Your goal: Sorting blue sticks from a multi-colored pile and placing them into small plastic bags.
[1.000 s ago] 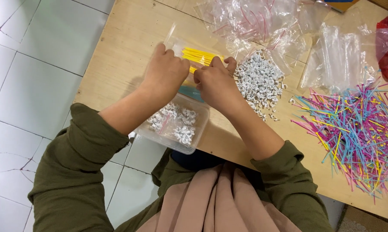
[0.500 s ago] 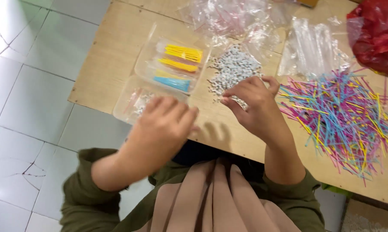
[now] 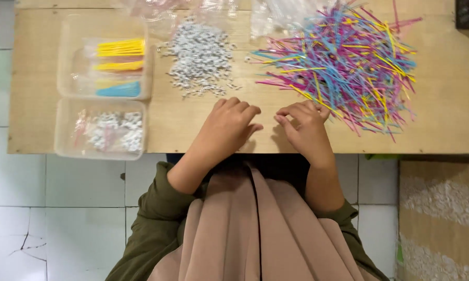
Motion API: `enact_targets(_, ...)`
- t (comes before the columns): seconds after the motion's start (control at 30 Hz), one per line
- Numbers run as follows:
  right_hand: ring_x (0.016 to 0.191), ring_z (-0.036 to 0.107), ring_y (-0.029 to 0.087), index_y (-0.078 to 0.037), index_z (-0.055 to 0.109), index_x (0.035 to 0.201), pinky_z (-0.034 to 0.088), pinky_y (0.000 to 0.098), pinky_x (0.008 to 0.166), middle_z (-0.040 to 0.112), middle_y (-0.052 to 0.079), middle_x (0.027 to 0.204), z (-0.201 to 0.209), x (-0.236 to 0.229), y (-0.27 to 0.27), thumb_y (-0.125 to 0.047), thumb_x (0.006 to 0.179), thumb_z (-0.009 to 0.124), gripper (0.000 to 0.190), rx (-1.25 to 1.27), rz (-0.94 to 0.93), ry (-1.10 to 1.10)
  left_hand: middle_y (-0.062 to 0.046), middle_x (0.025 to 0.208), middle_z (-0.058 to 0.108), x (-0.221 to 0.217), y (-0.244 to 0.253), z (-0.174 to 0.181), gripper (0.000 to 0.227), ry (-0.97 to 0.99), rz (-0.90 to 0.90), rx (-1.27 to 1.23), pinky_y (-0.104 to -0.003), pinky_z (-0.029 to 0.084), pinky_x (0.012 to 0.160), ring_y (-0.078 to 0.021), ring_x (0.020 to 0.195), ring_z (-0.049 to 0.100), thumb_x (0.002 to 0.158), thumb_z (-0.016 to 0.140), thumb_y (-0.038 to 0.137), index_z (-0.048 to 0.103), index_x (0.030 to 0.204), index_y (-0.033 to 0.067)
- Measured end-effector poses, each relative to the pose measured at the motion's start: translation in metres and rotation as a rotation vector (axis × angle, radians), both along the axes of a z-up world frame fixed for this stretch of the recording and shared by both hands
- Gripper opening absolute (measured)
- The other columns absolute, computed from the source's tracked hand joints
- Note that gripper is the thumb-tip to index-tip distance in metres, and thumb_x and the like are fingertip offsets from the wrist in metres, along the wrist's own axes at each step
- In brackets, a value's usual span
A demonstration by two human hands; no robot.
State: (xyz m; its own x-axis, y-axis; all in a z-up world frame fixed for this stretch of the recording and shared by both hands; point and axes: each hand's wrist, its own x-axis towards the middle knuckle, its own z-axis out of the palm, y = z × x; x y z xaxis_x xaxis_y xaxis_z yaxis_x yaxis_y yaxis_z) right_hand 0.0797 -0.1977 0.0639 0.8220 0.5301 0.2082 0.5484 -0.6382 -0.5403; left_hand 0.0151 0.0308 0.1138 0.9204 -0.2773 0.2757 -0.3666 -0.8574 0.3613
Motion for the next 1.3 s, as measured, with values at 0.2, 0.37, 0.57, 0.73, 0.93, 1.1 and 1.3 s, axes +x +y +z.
enact_targets(0.2, 0.094, 0.059, 0.019, -0.021, 0.073, 0.099, 0.028, 0.0416, 0.093, 0.067, -0.005, 0.093, -0.024, 0.01, -0.041, -0.025, 0.101, 0.076, 0.005, 0.063, -0.281, -0.175, -0.004, 0.087, 0.067, 0.042, -0.037, -0.041, 0.031, 0.057, 0.067, 0.01, -0.041, 0.05, 0.081, -0.0259, 0.088, 0.067, 0.086, 0.081, 0.03, 0.07, 0.111, 0.0134)
enact_targets(0.37, 0.096, 0.058, 0.02, -0.021, 0.072, 0.103, 0.029, 0.0429, 0.093, 0.063, -0.003, 0.095, -0.03, 0.025, -0.057, -0.022, 0.097, 0.076, 0.007, 0.068, -0.438, -0.251, -0.003, 0.088, 0.067, 0.067, -0.07, -0.051, 0.031, 0.012, 0.014, 0.082, -0.041, 0.05, 0.081, -0.025, 0.09, 0.066, 0.08, 0.084, 0.029, 0.07, 0.106, 0.0162)
enact_targets(0.57, 0.095, 0.055, 0.021, -0.019, 0.073, 0.103, 0.03, 0.0441, 0.091, 0.059, -0.002, 0.095, -0.023, 0.039, -0.066, -0.018, 0.093, 0.078, 0.012, 0.066, -0.555, -0.332, -0.004, 0.09, 0.065, 0.105, -0.103, -0.05, 0.038, -0.158, -0.027, 0.154, -0.043, 0.051, 0.08, -0.0265, 0.092, 0.065, 0.07, 0.09, 0.03, 0.069, 0.098, 0.0162)
enact_targets(0.73, 0.101, 0.051, 0.026, -0.016, 0.072, 0.115, 0.031, 0.0474, 0.088, 0.057, 0.003, 0.105, -0.012, 0.048, -0.063, -0.021, 0.093, 0.081, 0.024, 0.044, -0.585, -0.334, -0.005, 0.095, 0.063, 0.141, -0.114, -0.061, 0.029, -0.318, 0.103, 0.125, -0.041, 0.05, 0.074, -0.027, 0.091, 0.064, 0.076, 0.084, 0.02, 0.068, 0.1, 0.0155)
enact_targets(0.93, 0.1, 0.049, 0.029, -0.012, 0.074, 0.116, 0.028, 0.0488, 0.086, 0.058, 0.005, 0.104, -0.012, 0.054, -0.056, -0.025, 0.086, 0.086, 0.035, -0.035, -0.519, -0.21, -0.007, 0.094, 0.063, 0.16, -0.104, -0.11, 0.027, -0.277, 0.151, 0.08, -0.039, 0.051, 0.071, -0.0276, 0.091, 0.065, 0.077, 0.082, 0.017, 0.069, 0.101, 0.0134)
enact_targets(1.1, 0.098, 0.051, 0.023, -0.019, 0.073, 0.101, 0.027, 0.0466, 0.089, 0.059, -0.001, 0.093, -0.026, 0.062, -0.058, -0.025, 0.091, 0.081, 0.014, -0.067, -0.522, -0.253, -0.005, 0.088, 0.066, 0.156, -0.099, -0.102, 0.01, -0.234, 0.124, 0.032, -0.04, 0.052, 0.07, -0.028, 0.087, 0.067, 0.086, 0.077, 0.016, 0.07, 0.094, 0.0141)
enact_targets(1.3, 0.098, 0.051, 0.022, -0.02, 0.072, 0.1, 0.028, 0.0474, 0.091, 0.059, -0.002, 0.093, -0.03, 0.066, -0.062, -0.024, 0.096, 0.076, 0.007, -0.053, -0.556, -0.275, -0.002, 0.087, 0.066, 0.152, -0.087, -0.092, 0.012, -0.246, 0.147, 0.005, -0.04, 0.05, 0.072, -0.0246, 0.087, 0.067, 0.085, 0.08, 0.02, 0.071, 0.093, 0.02)
